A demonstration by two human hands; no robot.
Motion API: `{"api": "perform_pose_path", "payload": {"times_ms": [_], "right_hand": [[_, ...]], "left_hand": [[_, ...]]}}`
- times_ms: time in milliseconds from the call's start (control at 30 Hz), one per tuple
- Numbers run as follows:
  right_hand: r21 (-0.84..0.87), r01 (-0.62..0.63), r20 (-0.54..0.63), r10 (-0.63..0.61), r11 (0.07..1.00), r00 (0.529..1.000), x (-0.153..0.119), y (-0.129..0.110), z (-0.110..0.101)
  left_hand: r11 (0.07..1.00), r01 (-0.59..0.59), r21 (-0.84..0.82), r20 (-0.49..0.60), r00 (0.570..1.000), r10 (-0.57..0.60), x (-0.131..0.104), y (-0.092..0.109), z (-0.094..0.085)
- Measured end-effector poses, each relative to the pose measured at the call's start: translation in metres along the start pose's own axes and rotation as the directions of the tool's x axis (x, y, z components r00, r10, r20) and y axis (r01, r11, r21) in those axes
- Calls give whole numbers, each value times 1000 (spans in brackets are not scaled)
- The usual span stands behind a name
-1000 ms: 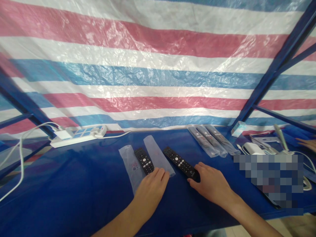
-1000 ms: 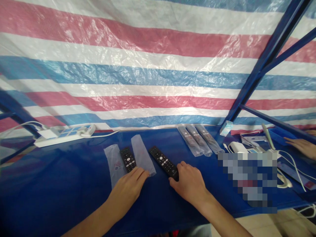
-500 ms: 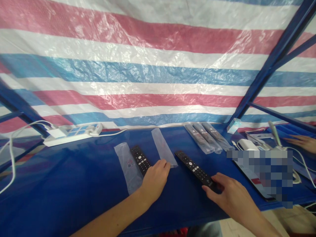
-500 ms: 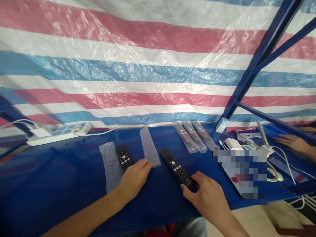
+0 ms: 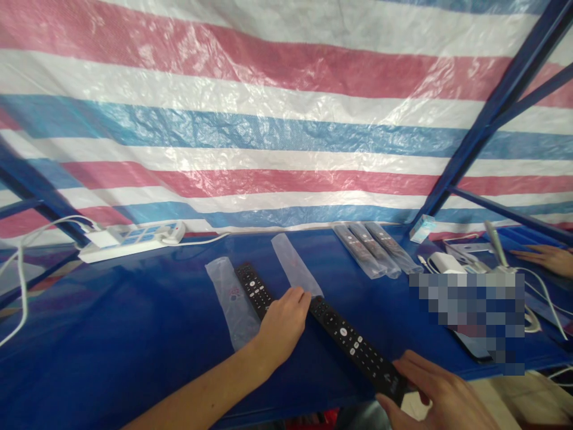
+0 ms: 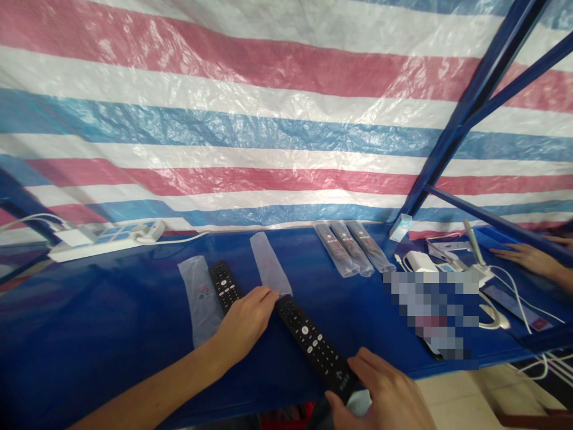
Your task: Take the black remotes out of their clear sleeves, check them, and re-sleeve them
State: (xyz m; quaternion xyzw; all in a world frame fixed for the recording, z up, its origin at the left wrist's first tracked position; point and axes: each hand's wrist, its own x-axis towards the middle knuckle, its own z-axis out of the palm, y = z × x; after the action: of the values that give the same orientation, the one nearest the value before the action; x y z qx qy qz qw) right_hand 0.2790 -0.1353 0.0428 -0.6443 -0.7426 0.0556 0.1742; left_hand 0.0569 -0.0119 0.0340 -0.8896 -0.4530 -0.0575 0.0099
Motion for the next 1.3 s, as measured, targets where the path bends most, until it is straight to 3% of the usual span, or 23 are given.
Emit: {"api": "perform_pose_path", "payload": {"times_ms": [233, 367, 533, 700, 800, 933, 1033, 1167, 1233, 1300], "right_hand": [[-133, 97, -152, -117, 986, 982, 4, 4, 31], [-159, 64, -211, -97, 985, 973, 22, -10, 46], [-95, 15, -169, -31, 995, 985, 54, -29, 50], [93, 66, 30, -69, 993, 997, 61, -15, 39], [76, 6, 38, -9, 997, 999, 68, -14, 39], [-42, -60, 12, 60, 997, 998, 93, -31, 46], [-97, -61, 89, 70, 993, 994, 104, -37, 38], [52, -34, 221, 22, 998, 975, 98, -29, 7], [84, -23, 175, 8, 996, 985, 97, -32, -2], [-33, -48, 101, 51, 998, 994, 104, -44, 0]], "left_hand": [[990, -143, 2, 97, 985, 142, -2, 5, 2], [973, -228, -47, 93, 968, 232, -1, 6, 3], [962, -260, -80, 56, 963, 264, -3, 7, 4], [974, -199, -109, 23, 979, 203, -5, 4, 5], [959, -240, -152, -36, 971, 237, -7, 5, 9], [920, -327, -215, -148, 942, 300, -13, 12, 14], [915, -358, -185, -249, 918, 309, -19, 12, 10], [965, -256, -55, -431, 878, 208, -40, -8, -1], [981, -191, -26, -519, 841, 150, -55, -21, -4], [991, -136, -9, -575, 811, 106, -68, -32, -2]]}}
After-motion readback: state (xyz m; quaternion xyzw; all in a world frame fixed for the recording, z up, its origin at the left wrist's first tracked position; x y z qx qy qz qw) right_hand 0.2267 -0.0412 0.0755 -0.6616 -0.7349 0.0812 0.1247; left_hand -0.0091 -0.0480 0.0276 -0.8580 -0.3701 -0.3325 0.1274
